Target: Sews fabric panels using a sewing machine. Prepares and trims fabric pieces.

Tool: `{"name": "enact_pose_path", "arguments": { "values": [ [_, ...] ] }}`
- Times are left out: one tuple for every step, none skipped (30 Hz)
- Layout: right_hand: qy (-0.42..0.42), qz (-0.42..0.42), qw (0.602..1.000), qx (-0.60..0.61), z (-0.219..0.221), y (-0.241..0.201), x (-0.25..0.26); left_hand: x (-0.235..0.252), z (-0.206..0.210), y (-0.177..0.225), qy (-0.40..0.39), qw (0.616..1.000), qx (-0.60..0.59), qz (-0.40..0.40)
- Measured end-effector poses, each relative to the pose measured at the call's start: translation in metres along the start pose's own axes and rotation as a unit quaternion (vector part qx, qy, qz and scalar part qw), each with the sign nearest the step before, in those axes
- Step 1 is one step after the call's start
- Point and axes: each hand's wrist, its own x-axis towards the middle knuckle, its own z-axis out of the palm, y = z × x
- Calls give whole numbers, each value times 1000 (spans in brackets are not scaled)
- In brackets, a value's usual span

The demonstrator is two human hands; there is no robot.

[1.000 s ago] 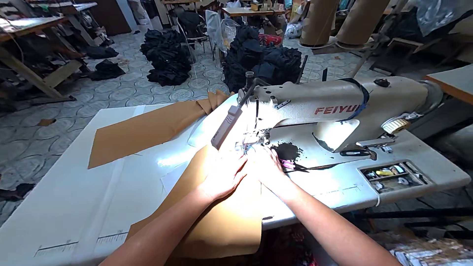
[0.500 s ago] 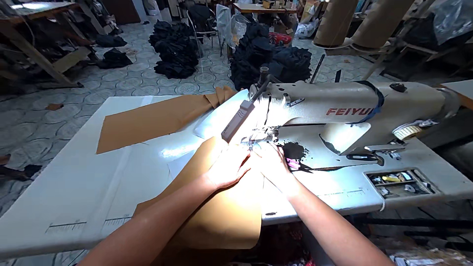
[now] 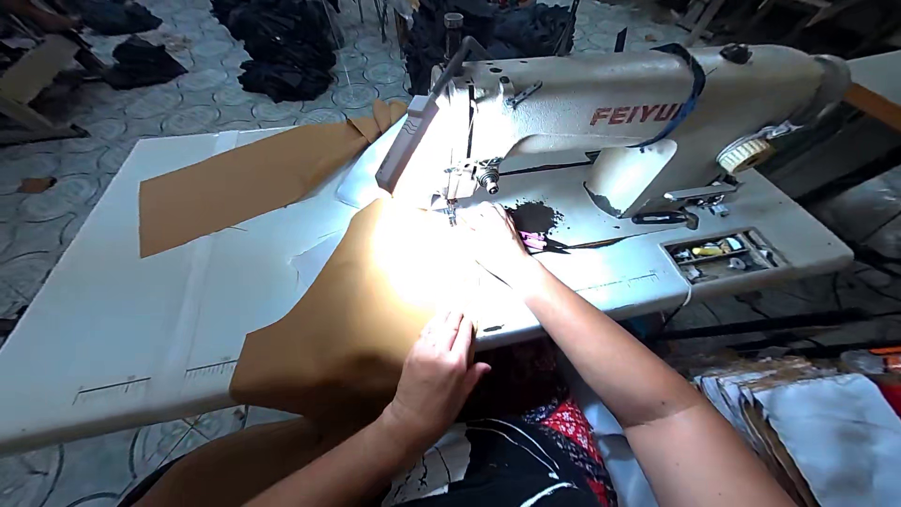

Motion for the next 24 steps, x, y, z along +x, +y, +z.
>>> {"name": "enact_pose_path", "arguments": {
  "values": [
    [3, 11, 1000, 21, -5, -4, -3, -6, 7, -3, 30, 1000, -5, 2],
    [14, 17, 999, 34, -10, -7, -8, -9, 13, -8, 64, 998, -9, 7],
    [39, 17, 998, 37, -14, -10, -15, -10, 17, -14, 96, 995, -18, 14],
    [77, 2, 996, 33, -18, -13, -26, -9, 18, -18, 117, 992, -31, 19],
    [118, -18, 992, 36, -23, -15, -41, -9, 19, -20, 132, 990, -47, 22],
    [153, -39, 986, 43, -26, -18, -59, -9, 18, -21, 140, 988, -63, 21],
    [182, -58, 980, 48, -26, -19, -77, -9, 18, -21, 147, 986, -74, 22],
    [204, -68, 975, 54, -22, -20, -95, -10, 18, -22, 154, 984, -82, 22],
    [220, -75, 971, 58, -14, -20, -114, -10, 19, -23, 159, 983, -90, 23],
    [235, -83, 967, 58, -4, -21, -130, -9, 19, -24, 162, 982, -96, 21],
    [237, -89, 965, 65, 6, -24, -146, -9, 19, -24, 162, 982, -99, 17],
    [231, -98, 965, 69, 13, -29, -159, -9, 18, -23, 161, 982, -103, 13],
    [221, -111, 966, 69, 19, -34, -168, -8, 17, -22, 162, 981, -106, 10],
    [215, -125, 967, 61, 24, -40, -173, -8, 16, -22, 162, 981, -110, 7],
    [212, -135, 967, 49, 28, -44, -175, -8, 15, -21, 161, 980, -113, 3],
    [207, -139, 968, 35, 32, -48, -176, -8, 15, -21, 161, 980, -114, 0],
    [201, -136, 970, 24, 33, -51, -176, -8, 14, -20, 160, 981, -114, -3],
    [195, -131, 972, 16, 34, -53, -175, -8, 13, -19, 158, 981, -113, -6],
    [193, -127, 973, 12, 34, -54, -174, -8, 11, -19, 155, 982, -112, -10],
    [195, -123, 973, 8, 33, -55, -173, -8, 11, -18, 154, 982, -110, -12],
    [198, -122, 973, 6, 33, -54, -173, -8, 10, -17, 152, 983, -106, -14],
    [201, -121, 972, 3, 33, -53, -173, -8, 9, -17, 150, 984, -100, -14],
    [205, -121, 971, 0, 32, -52, -174, -8, 8, -17, 146, 985, -92, -13],
    [210, -119, 970, -5, 32, -51, -175, -7, 6, -17, 141, 987, -81, -13]
  ]
}}
